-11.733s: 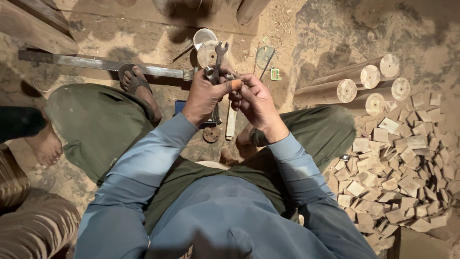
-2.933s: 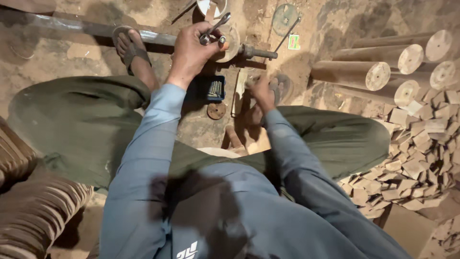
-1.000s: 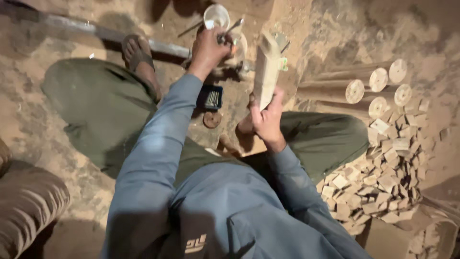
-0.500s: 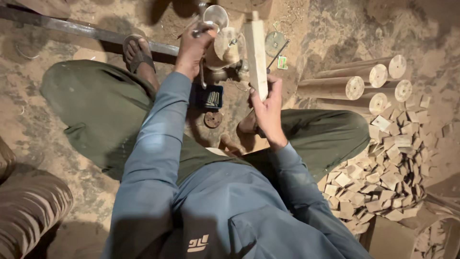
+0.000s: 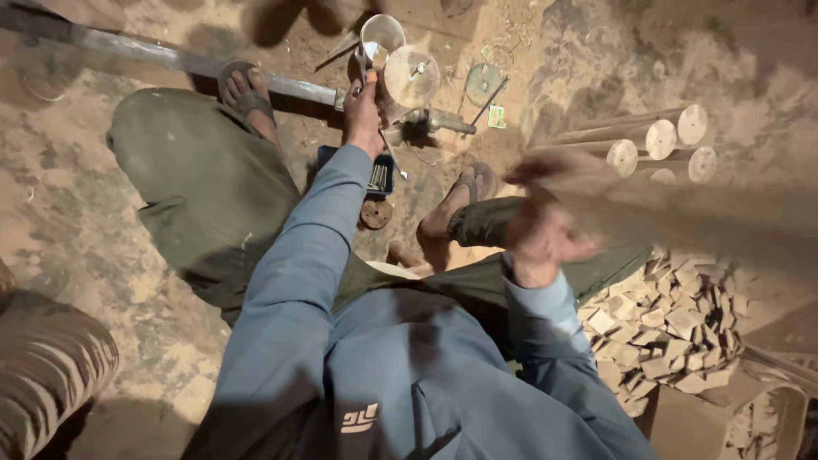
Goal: The person sits on the floor and uses a wrench to tighten a bolt into a wooden post. They then use a wooden mallet to tap the bolt further into the post. The person repeats this process with multiple wooden posts.
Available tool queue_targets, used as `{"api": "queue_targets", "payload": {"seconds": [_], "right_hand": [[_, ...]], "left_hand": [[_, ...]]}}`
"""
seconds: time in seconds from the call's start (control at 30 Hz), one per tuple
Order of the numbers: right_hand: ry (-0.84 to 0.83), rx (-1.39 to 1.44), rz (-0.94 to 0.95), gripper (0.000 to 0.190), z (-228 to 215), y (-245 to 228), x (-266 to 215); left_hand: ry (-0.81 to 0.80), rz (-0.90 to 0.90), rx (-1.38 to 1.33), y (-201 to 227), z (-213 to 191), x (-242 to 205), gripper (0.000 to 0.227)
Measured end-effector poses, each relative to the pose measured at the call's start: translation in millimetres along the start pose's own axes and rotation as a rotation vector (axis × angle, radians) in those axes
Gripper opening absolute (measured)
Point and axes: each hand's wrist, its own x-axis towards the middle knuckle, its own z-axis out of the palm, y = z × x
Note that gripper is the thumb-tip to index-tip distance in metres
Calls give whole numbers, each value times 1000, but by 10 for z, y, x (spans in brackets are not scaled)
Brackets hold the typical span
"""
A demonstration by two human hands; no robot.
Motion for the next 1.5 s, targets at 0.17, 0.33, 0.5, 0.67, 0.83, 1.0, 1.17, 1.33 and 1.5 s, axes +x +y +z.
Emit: {"api": "queue_targets", "payload": {"seconds": [0.17,0.33,0.5,0.67,0.83,1.0,1.17,1.33,1.5], "right_hand": [[-628,-359,400,33,468,146,-235],[-497,-65,507,42,504,137,-80],[-461,-523,53,42,30,344,36],[-879,-262,542,42,725,472,-454],[-375,-83,533,45,568,190,-99],[-494,-675,71,38,173,315,114],[-716,-303,766,40,709,427,-554],[-400,-92,424,50,551,282,-187],[-408,-286,188,40,49,283,10]], "left_hand": [[-35,-6,-55,-83,-31,30,19],[56,11,19,-119,-4,155,22],[-14,37,-2,-32,62,162,19],[52,38,27,-155,-53,23,17],[11,34,-52,-230,-198,155,27],[-44,103,-1,-184,-90,361,32],[29,82,130,-256,-158,74,34],[22,152,91,-160,-38,107,33],[34,172,100,-138,-44,287,34]]}}
